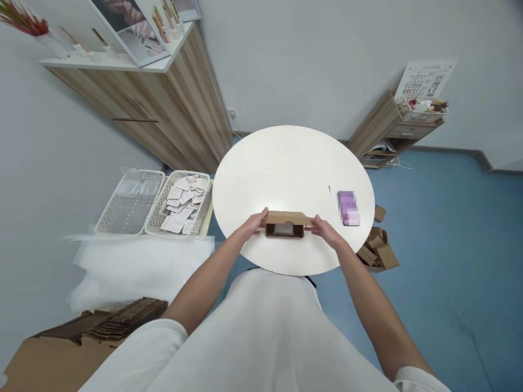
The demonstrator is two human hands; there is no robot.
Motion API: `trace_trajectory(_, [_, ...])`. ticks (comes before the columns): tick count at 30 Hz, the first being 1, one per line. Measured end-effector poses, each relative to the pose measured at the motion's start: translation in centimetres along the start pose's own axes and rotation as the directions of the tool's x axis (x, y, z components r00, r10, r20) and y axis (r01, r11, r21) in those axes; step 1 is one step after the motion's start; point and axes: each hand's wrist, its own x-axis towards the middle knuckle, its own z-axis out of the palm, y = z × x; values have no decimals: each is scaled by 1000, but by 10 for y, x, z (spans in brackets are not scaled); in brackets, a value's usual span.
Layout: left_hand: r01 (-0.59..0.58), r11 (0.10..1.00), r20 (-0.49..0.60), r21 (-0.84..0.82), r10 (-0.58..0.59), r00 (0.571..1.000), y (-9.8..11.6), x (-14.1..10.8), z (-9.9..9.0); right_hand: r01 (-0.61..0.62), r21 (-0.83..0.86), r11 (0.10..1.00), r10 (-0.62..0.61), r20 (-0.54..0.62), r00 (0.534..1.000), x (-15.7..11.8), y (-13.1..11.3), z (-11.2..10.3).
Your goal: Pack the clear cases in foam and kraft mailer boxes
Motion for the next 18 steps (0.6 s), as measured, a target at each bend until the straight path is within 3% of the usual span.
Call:
trace_trajectory(4, [-10, 997, -11, 77, 11, 1000, -11, -6, 4, -10, -27, 1000, 8, -51, 999, -9, 2, 11])
trace_trajectory(12, [-68, 989, -86, 129, 80, 993, -35, -7, 7, 21, 30, 999, -12, -259, 966, -10, 25, 34])
trace_trajectory(15, [-113, 974, -157, 196, 145, 977, -46, -3, 13, 12, -70, 997, -36, -353, 935, -8, 39, 40])
trace_trajectory(18, [-103, 942, -211, 319, 177, 961, -56, 1, 18, -33, -279, 960, -103, -458, 883, -5, 53, 43])
